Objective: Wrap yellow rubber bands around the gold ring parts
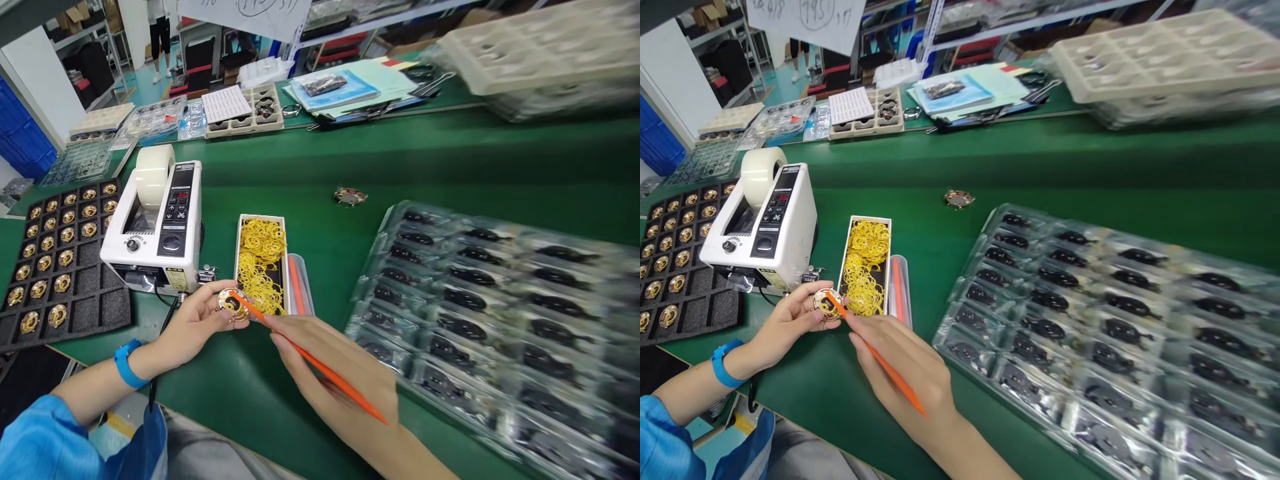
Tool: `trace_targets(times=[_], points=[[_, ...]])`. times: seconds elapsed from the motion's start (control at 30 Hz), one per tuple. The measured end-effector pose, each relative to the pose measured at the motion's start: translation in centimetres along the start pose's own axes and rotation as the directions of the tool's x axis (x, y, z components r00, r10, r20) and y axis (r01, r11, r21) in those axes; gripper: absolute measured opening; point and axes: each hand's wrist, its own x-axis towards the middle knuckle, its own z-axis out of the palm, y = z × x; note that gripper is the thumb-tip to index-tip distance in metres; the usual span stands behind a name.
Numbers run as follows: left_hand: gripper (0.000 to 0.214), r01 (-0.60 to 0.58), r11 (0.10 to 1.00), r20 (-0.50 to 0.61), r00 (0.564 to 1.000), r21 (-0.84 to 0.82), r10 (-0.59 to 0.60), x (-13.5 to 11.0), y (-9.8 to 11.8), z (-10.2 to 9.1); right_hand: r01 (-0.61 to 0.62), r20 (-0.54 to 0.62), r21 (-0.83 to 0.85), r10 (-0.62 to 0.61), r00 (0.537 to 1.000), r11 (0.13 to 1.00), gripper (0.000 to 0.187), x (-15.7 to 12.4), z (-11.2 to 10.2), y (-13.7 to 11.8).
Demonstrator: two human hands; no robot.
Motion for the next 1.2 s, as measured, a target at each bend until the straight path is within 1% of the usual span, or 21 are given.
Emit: trace_targets(times=[0.1, 0.2, 0.3, 0.37, 0.43, 0.47, 0.5, 0.53, 0.6, 0.67, 0.73, 0.8, 0.9, 1.03, 1.1, 1.2], points=[[0.043, 0.004, 1.000, 0.011, 1.000, 0.015, -0.004, 0.0, -0.2, 0.0, 0.091, 0.028, -0.066, -0.089, 0.996, 0.994, 0.047, -0.4, 0.4, 0.3], [0.049, 0.010, 0.998, 0.000, 1.000, 0.063, -0.010, 0.1, -0.6, -0.2, 0.231, 0.090, -0.207, -0.217, 0.972, 0.951, 0.044, -1.0, 0.9, 0.6], [0.052, 0.013, 0.994, -0.024, 1.000, 0.108, -0.010, 0.3, -1.0, -0.4, 0.374, 0.215, -0.318, -0.318, 0.923, 0.871, 0.035, -1.2, 1.0, 0.7], [0.051, 0.022, 0.993, -0.041, 0.999, 0.119, -0.017, 0.4, -1.0, -0.5, 0.457, 0.305, -0.344, -0.362, 0.881, 0.820, 0.034, -1.0, 0.8, 0.6], [0.050, 0.048, 0.993, -0.065, 0.997, 0.107, -0.041, 0.5, -0.8, -0.5, 0.501, 0.364, -0.347, -0.379, 0.851, 0.793, 0.035, -0.6, 0.6, 0.7], [0.049, 0.065, 0.994, -0.080, 0.995, 0.088, -0.058, 0.5, -0.7, -0.5, 0.501, 0.368, -0.345, -0.377, 0.850, 0.794, 0.034, -0.5, 0.4, 0.7], [0.048, 0.082, 0.995, -0.095, 0.993, 0.063, -0.076, 0.5, -0.5, -0.4, 0.485, 0.348, -0.339, -0.372, 0.861, 0.806, 0.032, -0.4, 0.3, 0.7], [0.047, 0.097, 0.995, -0.108, 0.990, 0.035, -0.093, 0.5, -0.4, -0.3, 0.452, 0.304, -0.327, -0.360, 0.882, 0.830, 0.029, -0.4, 0.1, 0.8], [0.047, 0.124, 0.992, -0.114, 0.986, -0.008, -0.124, 0.5, -0.1, -0.2, 0.340, 0.173, -0.282, -0.301, 0.938, 0.897, 0.024, -0.4, -0.2, 0.8], [0.048, 0.140, 0.990, -0.106, 0.985, -0.004, -0.139, 0.5, 0.0, 0.0, 0.193, 0.024, -0.212, -0.192, 0.981, 0.958, 0.023, -0.3, -0.6, 0.7], [0.046, 0.138, 0.989, -0.104, 0.986, 0.043, -0.133, 0.4, 0.0, 0.2, 0.069, -0.082, -0.139, -0.081, 0.993, 0.988, 0.024, -0.2, -0.9, 0.5], [0.040, 0.113, 0.987, -0.102, 0.990, 0.114, -0.101, 0.3, -0.1, 0.4, 0.004, -0.124, -0.077, -0.013, 0.992, 0.997, 0.026, 0.0, -1.1, 0.3], [0.028, 0.066, 0.970, -0.076, 0.996, 0.234, -0.049, 0.1, -0.3, 0.6, -0.025, -0.115, -0.040, 0.020, 0.993, 0.999, 0.027, 0.1, -1.1, 0.2], [0.016, 0.042, 0.939, -0.064, 0.998, 0.342, -0.021, -0.2, -0.4, 0.7, 0.003, -0.146, -0.070, -0.013, 0.989, 0.998, 0.028, -0.3, -1.0, 0.4], [0.015, 0.045, 0.927, -0.063, 0.998, 0.371, -0.023, -0.3, -0.4, 0.6, 0.012, -0.165, -0.103, -0.029, 0.986, 0.995, 0.027, -0.7, -0.9, 0.5], [0.020, 0.039, 0.929, -0.068, 0.998, 0.368, -0.015, -0.1, -0.5, 0.4, 0.038, -0.178, -0.180, -0.071, 0.982, 0.983, 0.022, -1.1, -0.7, 0.7]])
